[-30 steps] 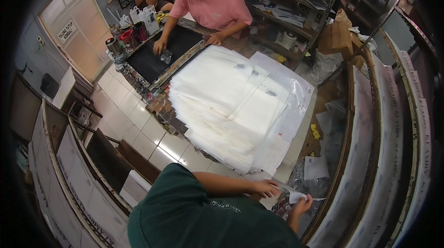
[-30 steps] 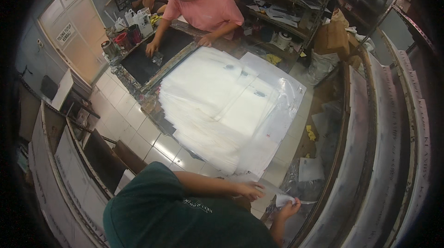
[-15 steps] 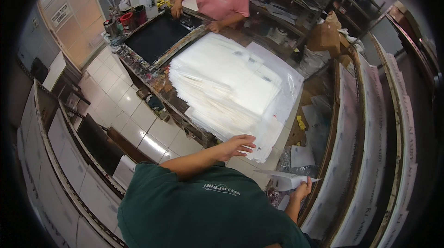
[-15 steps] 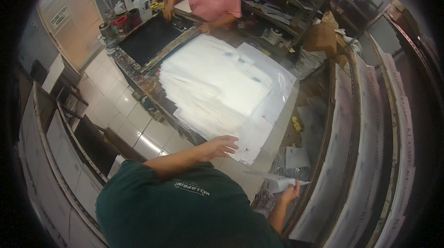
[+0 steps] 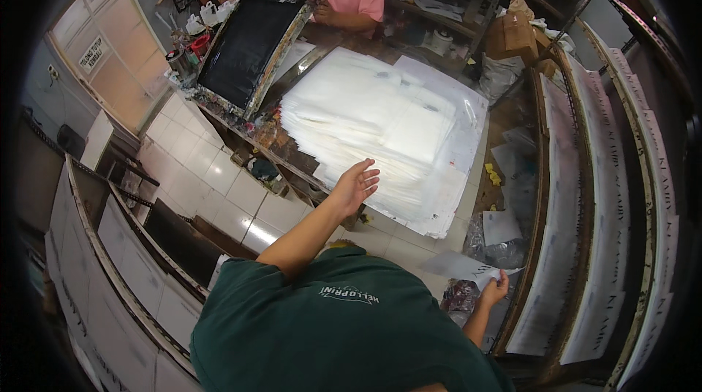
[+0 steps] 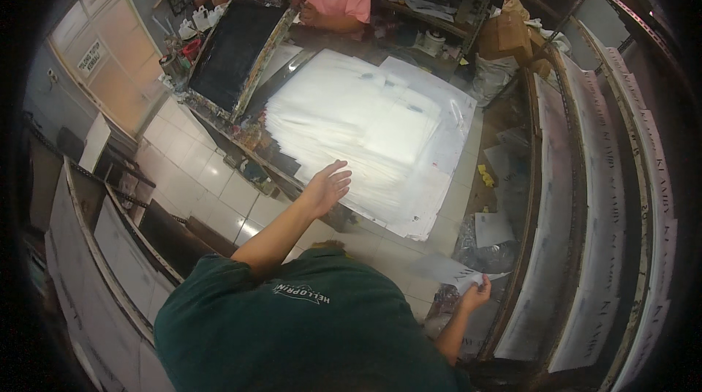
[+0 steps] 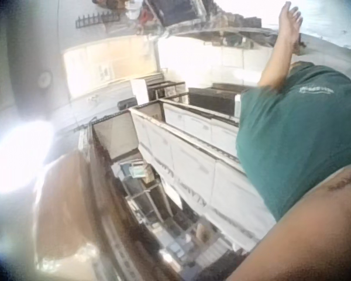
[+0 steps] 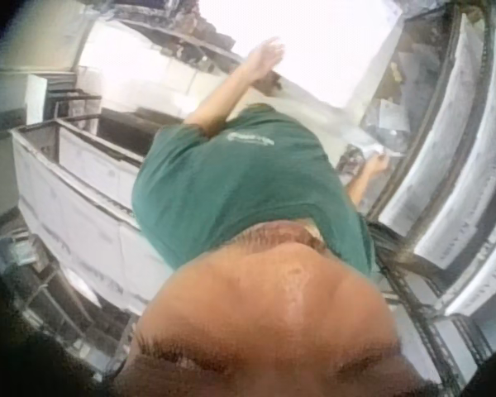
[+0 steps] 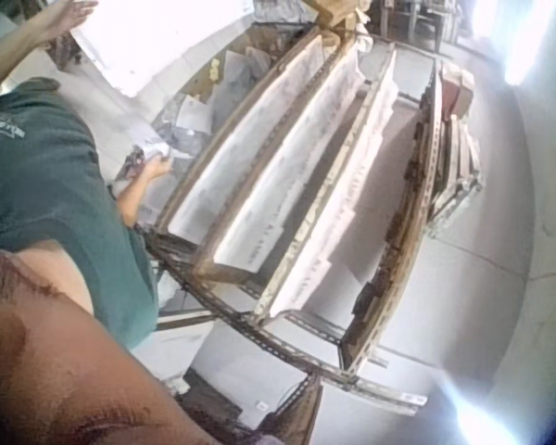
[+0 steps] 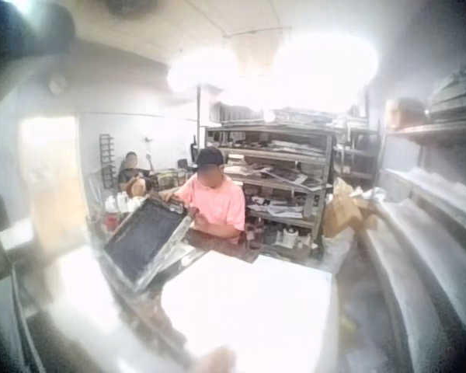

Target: The person repeatedly picks up white printed sheets from a table and places them onto a nearby metal shelving unit. The person handles the sheets one at a time, stacking them on the shelves while another person works at a table in the background.

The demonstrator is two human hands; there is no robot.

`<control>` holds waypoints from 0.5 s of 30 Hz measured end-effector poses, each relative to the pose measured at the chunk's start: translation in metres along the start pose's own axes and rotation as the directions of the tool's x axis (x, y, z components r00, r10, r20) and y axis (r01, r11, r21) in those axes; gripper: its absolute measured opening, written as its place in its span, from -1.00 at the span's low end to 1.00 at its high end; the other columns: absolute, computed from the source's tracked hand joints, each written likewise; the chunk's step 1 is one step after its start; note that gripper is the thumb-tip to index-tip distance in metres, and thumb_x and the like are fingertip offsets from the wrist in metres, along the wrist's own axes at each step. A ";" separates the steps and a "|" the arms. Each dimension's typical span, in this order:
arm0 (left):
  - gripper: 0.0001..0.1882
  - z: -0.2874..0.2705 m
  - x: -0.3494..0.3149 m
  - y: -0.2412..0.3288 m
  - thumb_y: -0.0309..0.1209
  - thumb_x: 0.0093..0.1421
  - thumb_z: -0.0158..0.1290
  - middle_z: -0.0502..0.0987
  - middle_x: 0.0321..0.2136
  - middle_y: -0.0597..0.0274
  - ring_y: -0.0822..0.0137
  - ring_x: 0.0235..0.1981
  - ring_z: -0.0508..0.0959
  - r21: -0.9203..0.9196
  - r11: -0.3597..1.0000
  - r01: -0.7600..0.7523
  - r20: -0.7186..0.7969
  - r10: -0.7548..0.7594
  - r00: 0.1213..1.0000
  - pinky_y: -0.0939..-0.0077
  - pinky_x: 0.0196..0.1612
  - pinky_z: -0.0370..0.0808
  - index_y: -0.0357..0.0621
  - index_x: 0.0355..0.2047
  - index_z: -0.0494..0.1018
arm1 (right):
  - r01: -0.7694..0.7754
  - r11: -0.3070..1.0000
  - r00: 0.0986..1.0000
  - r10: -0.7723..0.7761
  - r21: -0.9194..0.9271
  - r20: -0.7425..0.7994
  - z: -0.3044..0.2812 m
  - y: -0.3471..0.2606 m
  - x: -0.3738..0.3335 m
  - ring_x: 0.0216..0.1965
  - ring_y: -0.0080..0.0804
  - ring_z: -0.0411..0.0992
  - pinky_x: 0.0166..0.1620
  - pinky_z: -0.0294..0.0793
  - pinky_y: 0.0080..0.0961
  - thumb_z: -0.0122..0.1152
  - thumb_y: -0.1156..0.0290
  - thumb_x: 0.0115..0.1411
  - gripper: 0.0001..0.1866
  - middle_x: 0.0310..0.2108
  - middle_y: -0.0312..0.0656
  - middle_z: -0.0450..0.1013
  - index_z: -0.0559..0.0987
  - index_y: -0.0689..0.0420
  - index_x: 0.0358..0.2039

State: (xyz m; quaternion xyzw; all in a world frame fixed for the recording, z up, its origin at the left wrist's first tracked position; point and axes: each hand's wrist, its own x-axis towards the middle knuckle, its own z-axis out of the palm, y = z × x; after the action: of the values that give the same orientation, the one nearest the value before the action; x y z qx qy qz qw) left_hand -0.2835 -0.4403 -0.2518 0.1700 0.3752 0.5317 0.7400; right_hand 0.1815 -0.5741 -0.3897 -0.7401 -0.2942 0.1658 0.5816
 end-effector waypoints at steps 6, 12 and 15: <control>-0.55 -0.040 0.047 0.042 -0.18 0.05 0.06 0.33 -0.29 0.20 0.40 -0.28 0.34 -0.206 0.969 -0.133 -0.144 0.105 0.984 0.60 -0.21 0.36 -0.13 -0.13 0.24 | -0.052 0.998 0.999 0.052 0.022 -0.009 0.019 -0.031 -0.038 -0.42 -0.49 0.37 -0.32 0.36 -0.62 -0.11 0.76 -0.13 -0.59 -0.38 -0.18 0.42 0.48 0.26 -0.22; -0.55 -0.096 0.103 0.080 -0.22 0.03 0.09 0.32 -0.31 0.21 0.42 -0.31 0.35 -0.332 0.927 -0.175 -0.193 0.115 0.974 0.64 -0.25 0.40 -0.20 -0.17 0.22 | -0.002 0.997 0.999 0.007 -0.083 0.049 0.043 -0.005 -0.058 -0.59 -0.64 0.26 -0.52 0.24 -0.71 -0.12 0.72 -0.12 -0.57 -0.45 -0.28 0.38 0.45 0.28 -0.16; -0.50 -0.107 0.107 0.103 -0.19 0.02 0.11 0.29 -0.32 0.21 0.42 -0.32 0.35 -0.379 0.903 -0.202 -0.218 0.125 0.968 0.69 -0.24 0.40 -0.28 -0.20 0.21 | -0.032 0.995 0.998 0.036 -0.096 0.044 0.069 -0.071 -0.086 -0.60 -0.66 0.24 -0.53 0.23 -0.72 -0.11 0.71 -0.12 -0.57 -0.48 -0.30 0.37 0.45 0.28 -0.16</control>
State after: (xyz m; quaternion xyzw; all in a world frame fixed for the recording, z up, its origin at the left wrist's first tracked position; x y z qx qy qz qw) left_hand -0.4135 -0.3189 -0.2954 -0.0040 0.3119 0.6708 0.6728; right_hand 0.0569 -0.5644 -0.3483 -0.7680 -0.3023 0.1785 0.5357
